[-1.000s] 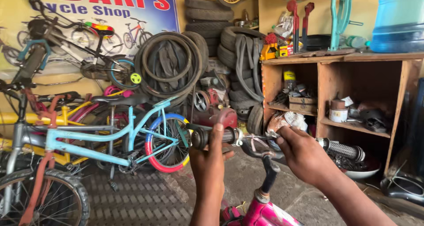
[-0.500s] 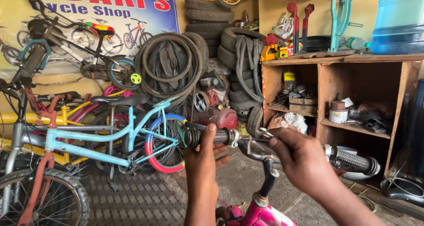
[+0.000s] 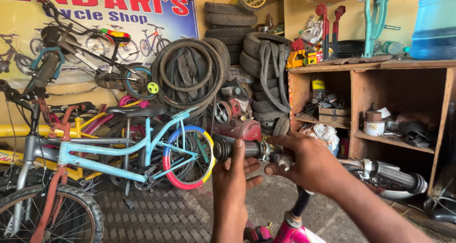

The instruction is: The person works on the handlebars and grip of a pink bicycle, using a wrench and a screwdriver to loosen and tighten components, and slides a new black rubber grip onto the handlebar end.

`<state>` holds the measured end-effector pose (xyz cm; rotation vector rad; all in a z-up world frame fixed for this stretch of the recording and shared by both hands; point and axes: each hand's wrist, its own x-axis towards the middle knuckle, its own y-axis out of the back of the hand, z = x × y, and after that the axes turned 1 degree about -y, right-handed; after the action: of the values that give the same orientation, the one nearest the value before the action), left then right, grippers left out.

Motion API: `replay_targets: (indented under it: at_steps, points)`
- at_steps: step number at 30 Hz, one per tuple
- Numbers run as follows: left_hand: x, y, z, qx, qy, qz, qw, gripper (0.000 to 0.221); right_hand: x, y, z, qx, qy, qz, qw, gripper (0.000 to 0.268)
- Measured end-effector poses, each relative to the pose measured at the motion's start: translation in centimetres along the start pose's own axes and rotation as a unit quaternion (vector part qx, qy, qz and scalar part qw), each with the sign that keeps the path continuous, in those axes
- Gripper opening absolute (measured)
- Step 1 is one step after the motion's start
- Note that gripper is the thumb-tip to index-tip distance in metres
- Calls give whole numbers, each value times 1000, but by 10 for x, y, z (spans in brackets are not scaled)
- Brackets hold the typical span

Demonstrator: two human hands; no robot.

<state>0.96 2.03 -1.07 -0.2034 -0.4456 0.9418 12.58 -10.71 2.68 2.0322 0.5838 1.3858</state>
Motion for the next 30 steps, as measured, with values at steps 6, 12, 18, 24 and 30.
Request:
replay_targets:
  at_steps: [6,12,18,24,30]
  points:
    - [2,-1,9,-8,19,3,1000,71,8,14,28,132,-95,-104,981,100]
    - [12,-2,10,10,2,1,1000,63,-1,22,59,356,-171,-254,883,55]
    - [12,0,-1,-43,-31,7,999,53,-12,6,45,191,-26,-37,981,39]
    - [4,0,3,-61,-29,5,998,51,-9,19,17,26,132,4,991,23]
    - [-1,-3,9,-58,-22,12,998,50,1,38,-4,-25,184,-54,981,28]
